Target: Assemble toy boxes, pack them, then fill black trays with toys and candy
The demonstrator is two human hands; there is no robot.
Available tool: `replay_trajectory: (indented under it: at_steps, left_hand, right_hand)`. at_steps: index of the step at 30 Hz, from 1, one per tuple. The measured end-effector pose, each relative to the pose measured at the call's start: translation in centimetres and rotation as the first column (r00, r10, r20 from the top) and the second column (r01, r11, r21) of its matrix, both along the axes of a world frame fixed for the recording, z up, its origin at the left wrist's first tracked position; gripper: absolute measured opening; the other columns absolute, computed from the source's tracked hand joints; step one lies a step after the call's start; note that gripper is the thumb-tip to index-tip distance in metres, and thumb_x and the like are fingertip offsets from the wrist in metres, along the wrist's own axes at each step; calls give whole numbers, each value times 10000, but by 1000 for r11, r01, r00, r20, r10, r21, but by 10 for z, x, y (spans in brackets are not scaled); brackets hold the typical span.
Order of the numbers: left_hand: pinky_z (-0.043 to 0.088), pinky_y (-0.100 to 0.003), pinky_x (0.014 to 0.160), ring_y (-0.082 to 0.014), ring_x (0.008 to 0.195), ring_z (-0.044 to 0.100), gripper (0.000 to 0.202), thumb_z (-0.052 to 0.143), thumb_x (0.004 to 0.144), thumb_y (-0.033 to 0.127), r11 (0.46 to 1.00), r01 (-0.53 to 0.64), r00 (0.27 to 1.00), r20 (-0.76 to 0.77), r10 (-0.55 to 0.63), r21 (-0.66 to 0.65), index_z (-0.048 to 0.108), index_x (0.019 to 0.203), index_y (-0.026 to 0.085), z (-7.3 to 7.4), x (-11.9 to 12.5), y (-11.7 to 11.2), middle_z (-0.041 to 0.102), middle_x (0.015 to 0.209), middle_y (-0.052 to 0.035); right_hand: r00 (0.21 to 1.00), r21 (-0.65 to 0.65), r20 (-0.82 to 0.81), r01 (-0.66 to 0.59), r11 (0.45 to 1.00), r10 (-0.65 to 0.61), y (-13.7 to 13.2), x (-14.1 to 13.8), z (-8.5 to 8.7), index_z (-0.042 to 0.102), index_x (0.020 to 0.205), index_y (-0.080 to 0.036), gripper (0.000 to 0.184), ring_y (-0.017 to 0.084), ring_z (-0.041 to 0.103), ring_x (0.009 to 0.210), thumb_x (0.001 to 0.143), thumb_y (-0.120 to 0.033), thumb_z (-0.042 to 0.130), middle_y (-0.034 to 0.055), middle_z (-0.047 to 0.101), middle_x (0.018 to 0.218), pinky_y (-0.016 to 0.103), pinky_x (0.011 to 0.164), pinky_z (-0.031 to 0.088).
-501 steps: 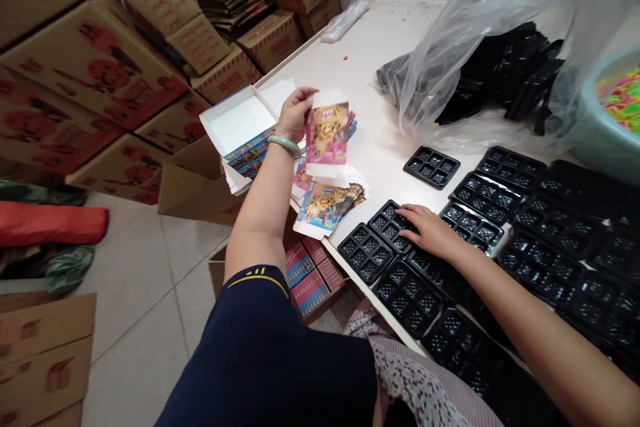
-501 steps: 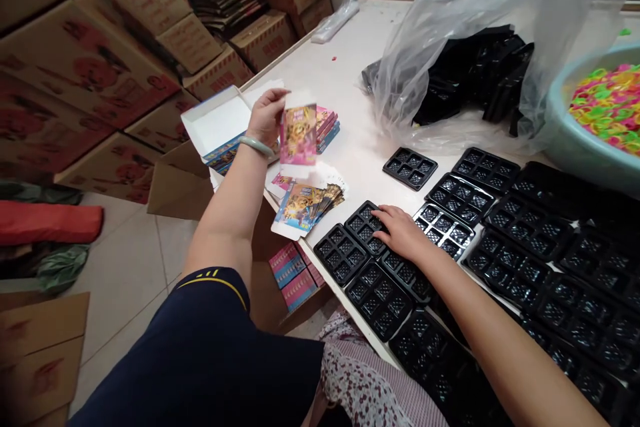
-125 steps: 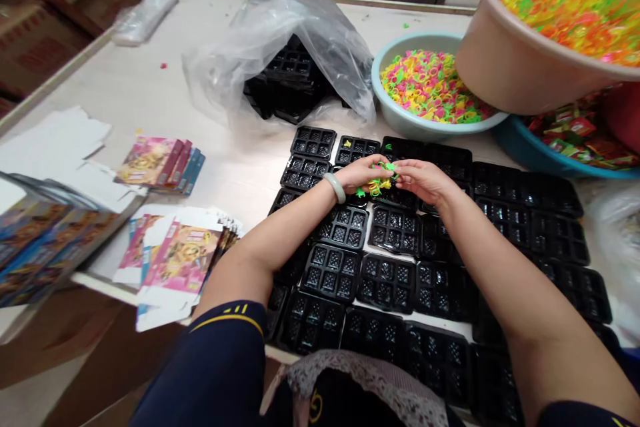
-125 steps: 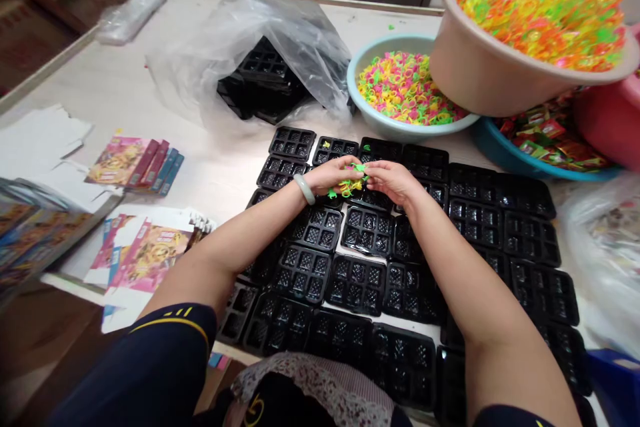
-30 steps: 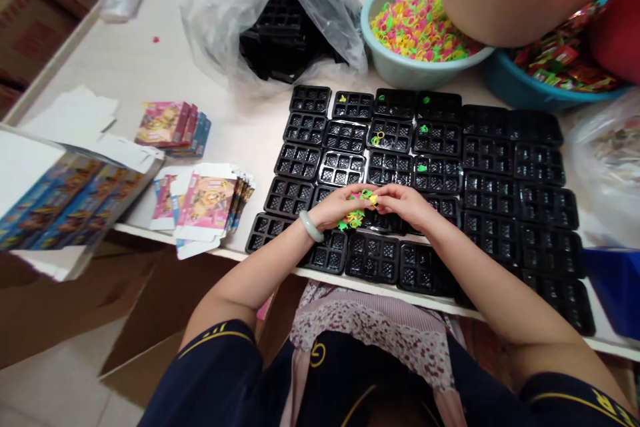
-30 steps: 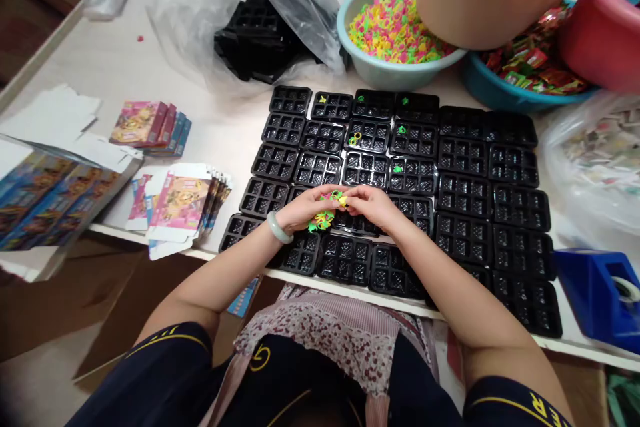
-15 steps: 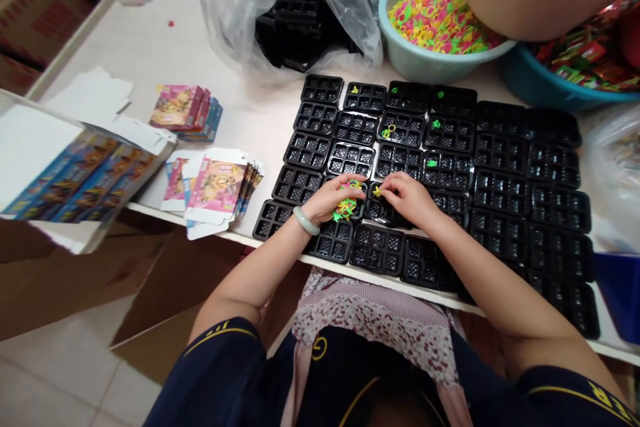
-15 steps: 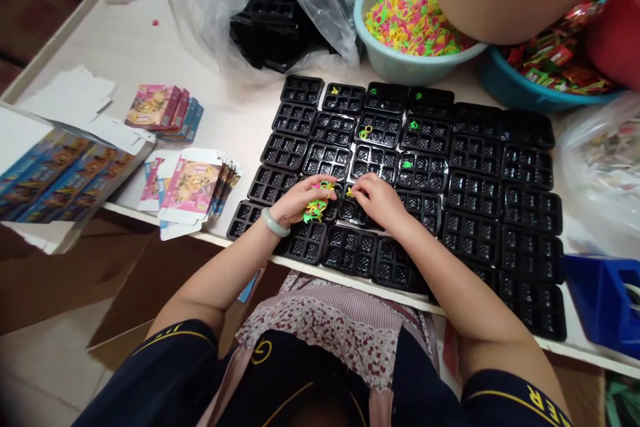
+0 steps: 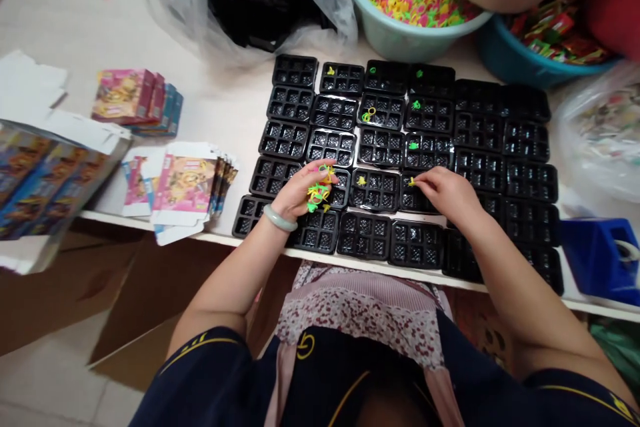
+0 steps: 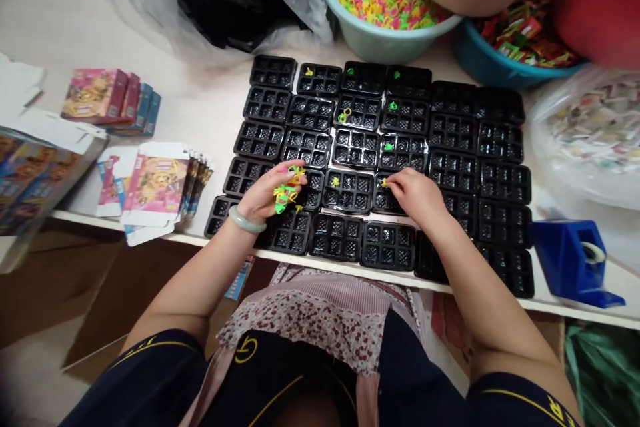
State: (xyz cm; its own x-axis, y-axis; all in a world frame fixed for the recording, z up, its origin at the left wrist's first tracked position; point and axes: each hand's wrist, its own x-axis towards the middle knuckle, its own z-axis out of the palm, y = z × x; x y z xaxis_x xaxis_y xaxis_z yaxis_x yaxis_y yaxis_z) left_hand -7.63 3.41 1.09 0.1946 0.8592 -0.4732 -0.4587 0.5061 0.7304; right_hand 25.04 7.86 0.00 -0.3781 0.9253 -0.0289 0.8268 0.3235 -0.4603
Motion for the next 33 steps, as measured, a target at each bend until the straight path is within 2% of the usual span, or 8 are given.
replay_trajectory:
  at_steps: [4, 8, 12, 20, 24, 28, 30, 33]
  left_hand:
    - [415, -142, 489, -65, 572, 598, 435, 724, 745, 215, 998, 65, 997, 34, -65, 3, 613, 1156, 126, 5, 8, -12, 690, 781, -49]
    - [442, -157, 537, -69, 596, 603, 431, 715, 760, 214, 972, 232, 967, 119, -227, -33, 633, 1173, 124, 8, 26, -24, 691, 776, -57]
    - [457, -168, 579, -80, 643, 612, 424, 730, 749, 215, 956, 290, 947, 158, -280, -41, 654, 1155, 117, 6, 43, -30, 690, 766, -59]
    - [410, -172, 537, -66, 591, 576, 297, 716, 767, 231, 934, 344, 927, 192, -322, -94, 694, 1031, 97, 3, 73, -35, 679, 737, -53]
    - [397, -170, 532, -61, 586, 573, 309, 702, 777, 221, 912, 391, 912, 184, -366, -126, 693, 1064, 108, 3, 86, -37, 677, 736, -43]
    - [374, -182, 512, -68, 589, 574, 346, 706, 767, 217, 905, 405, 913, 120, -391, -131, 687, 1099, 120, 2, 82, -40, 691, 771, -47]
    - [380, -185, 528, -66, 598, 571, 339, 710, 764, 214, 907, 405, 913, 108, -394, -114, 691, 1088, 117, 2, 78, -42, 695, 774, -50]
    - [401, -185, 563, -66, 614, 575, 323, 717, 758, 218, 909, 402, 913, 115, -391, -108, 699, 1062, 112, 1, 75, -47, 698, 772, -54]
  right_hand:
    - [996, 37, -92, -8, 999, 11, -8, -20, 6, 721, 1011, -211, 209, 225, 630, 789, 875, -276, 576, 78, 668, 949, 374, 694, 503]
    - [888, 9, -415, -216, 976, 200, -27, -57, 26, 694, 1066, -240, 214, 184, 620, 811, 902, -314, 578, 64, 640, 1011, 340, 709, 526]
    - [858, 68, -420, -297, 952, 297, -44, -79, 26, 681, 1103, -236, 225, 190, 607, 865, 913, -284, 569, 69, 610, 997, 341, 747, 525]
    - [915, 248, -241, -266, 932, 325, -61, -55, 11, 697, 1060, -243, 256, 195, 581, 839, 954, -225, 464, 70, 605, 932, 331, 699, 501]
    - [904, 140, -275, -299, 944, 327, -62, -28, 9, 695, 946, -227, 187, 183, 619, 839, 934, -223, 508, 51, 652, 924, 324, 728, 515]
    - [930, 27, -130, -343, 939, 344, -66, -2, -1, 708, 911, -223, 180, 204, 636, 825, 916, -196, 530, 53, 687, 888, 349, 721, 520]
    - [929, 5, -93, -360, 933, 359, -69, 2, -3, 715, 941, -221, 203, 220, 635, 852, 919, -188, 516, 67, 689, 907, 368, 738, 522]
    - [928, 2, -194, -324, 946, 318, -74, -10, 2, 703, 1022, -219, 226, 215, 633, 894, 935, -201, 495, 75, 676, 953, 374, 783, 526]
